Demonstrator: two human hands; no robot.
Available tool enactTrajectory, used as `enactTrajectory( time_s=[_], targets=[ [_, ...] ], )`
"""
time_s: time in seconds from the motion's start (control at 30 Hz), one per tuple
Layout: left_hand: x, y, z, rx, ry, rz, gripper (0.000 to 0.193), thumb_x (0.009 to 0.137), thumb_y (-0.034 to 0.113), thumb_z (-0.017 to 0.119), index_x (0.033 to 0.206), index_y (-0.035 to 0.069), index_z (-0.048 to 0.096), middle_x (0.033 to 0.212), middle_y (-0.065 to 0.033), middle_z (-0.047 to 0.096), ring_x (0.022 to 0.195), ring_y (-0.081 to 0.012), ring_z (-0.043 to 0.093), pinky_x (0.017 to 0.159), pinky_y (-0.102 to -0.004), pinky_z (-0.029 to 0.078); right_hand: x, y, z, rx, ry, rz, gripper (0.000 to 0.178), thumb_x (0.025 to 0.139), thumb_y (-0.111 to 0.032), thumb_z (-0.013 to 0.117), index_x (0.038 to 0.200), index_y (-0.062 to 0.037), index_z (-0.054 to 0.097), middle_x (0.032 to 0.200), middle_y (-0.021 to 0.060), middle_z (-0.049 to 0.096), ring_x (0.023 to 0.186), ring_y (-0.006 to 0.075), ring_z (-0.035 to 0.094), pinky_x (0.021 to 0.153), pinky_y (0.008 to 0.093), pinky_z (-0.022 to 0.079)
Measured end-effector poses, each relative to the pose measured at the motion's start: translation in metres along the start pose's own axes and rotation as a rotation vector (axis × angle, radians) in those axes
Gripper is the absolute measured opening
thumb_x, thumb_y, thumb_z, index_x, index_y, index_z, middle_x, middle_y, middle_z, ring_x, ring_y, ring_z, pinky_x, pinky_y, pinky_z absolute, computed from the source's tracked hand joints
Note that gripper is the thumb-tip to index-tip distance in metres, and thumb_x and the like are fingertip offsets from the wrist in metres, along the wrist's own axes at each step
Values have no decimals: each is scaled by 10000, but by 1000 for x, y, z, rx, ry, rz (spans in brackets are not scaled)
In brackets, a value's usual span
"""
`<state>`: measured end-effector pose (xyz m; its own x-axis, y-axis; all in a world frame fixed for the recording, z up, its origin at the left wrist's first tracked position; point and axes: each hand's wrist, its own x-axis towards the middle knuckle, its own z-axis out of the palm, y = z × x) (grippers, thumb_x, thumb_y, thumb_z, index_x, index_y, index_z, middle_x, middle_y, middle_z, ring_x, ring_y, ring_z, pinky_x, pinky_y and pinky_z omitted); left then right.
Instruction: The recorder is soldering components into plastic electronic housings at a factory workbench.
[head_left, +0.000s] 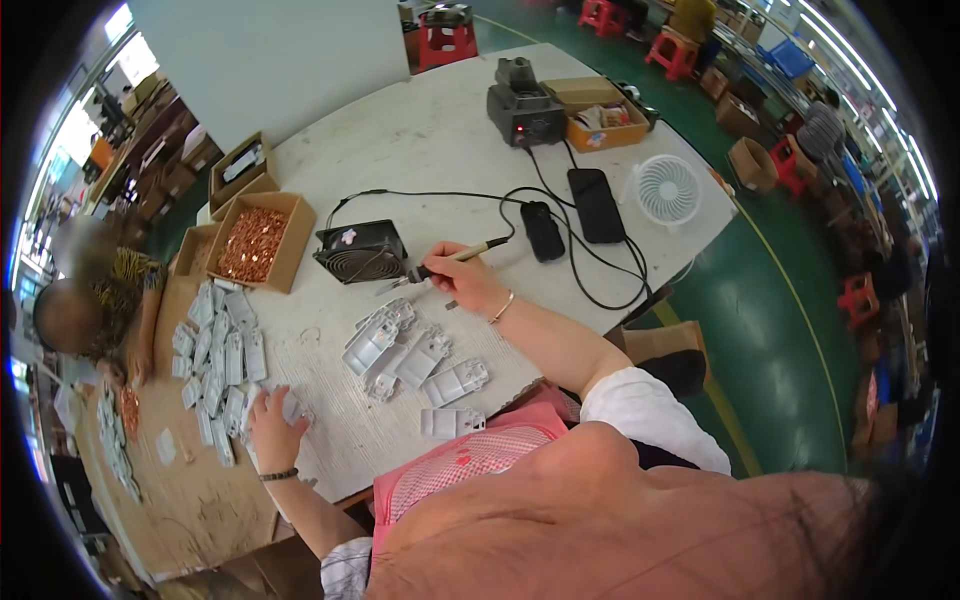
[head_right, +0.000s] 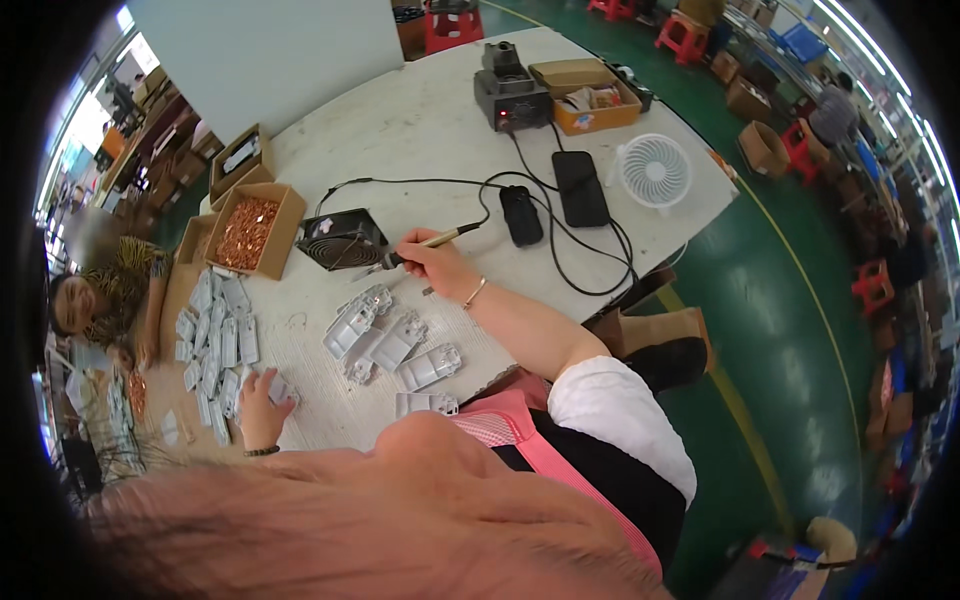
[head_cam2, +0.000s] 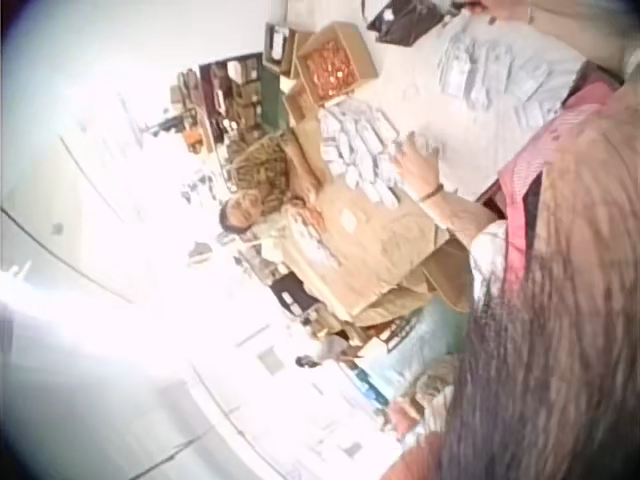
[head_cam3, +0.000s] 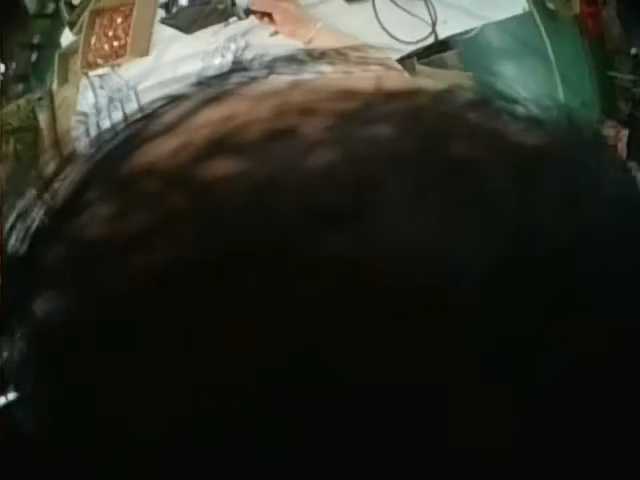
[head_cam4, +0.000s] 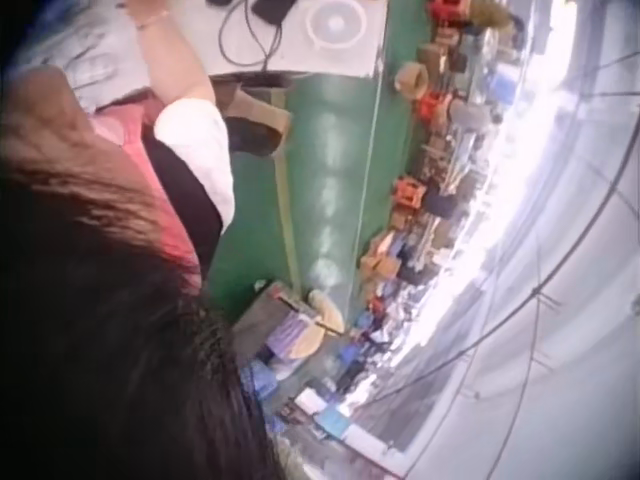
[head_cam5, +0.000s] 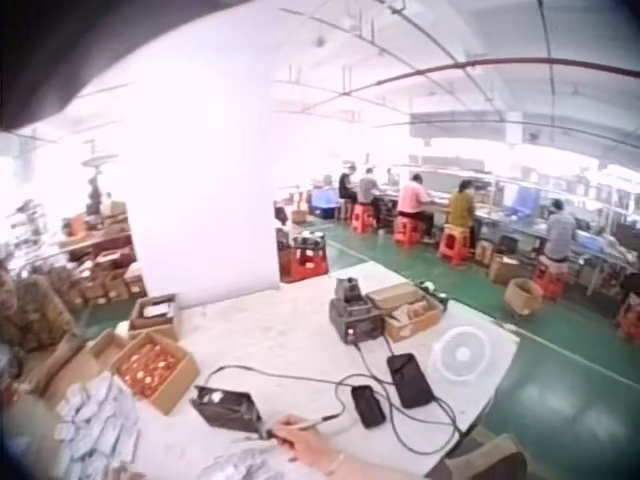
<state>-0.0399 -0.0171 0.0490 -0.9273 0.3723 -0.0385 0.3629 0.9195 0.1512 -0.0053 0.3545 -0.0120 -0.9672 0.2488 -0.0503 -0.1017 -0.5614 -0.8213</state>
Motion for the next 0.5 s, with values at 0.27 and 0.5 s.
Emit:
enactTrajectory(
  time_s=[0.27, 0.5],
  targets=[
    [31, -1, 21, -10, 128, -24, 481, 629, 175, 707, 1092, 171, 576, 1194, -106, 481, 1112, -339, 403, 927, -460, 332, 3, 3, 1, 28, -24, -3, 90, 787, -128, 609, 741, -75, 553, 605, -4, 524, 505, 47, 447, 440, 181, 336],
    [70, 23, 20, 83, 228, -87, 272, 719, 246, 636, 975, 155, 636, 1040, -99, 532, 976, -293, 501, 823, -431, 371, 2, 2, 5, 18, -6, -9, 82, 782, -119, 615, 750, -64, 562, 601, -4, 521, 494, 49, 439, 424, 184, 322]
  ],
)
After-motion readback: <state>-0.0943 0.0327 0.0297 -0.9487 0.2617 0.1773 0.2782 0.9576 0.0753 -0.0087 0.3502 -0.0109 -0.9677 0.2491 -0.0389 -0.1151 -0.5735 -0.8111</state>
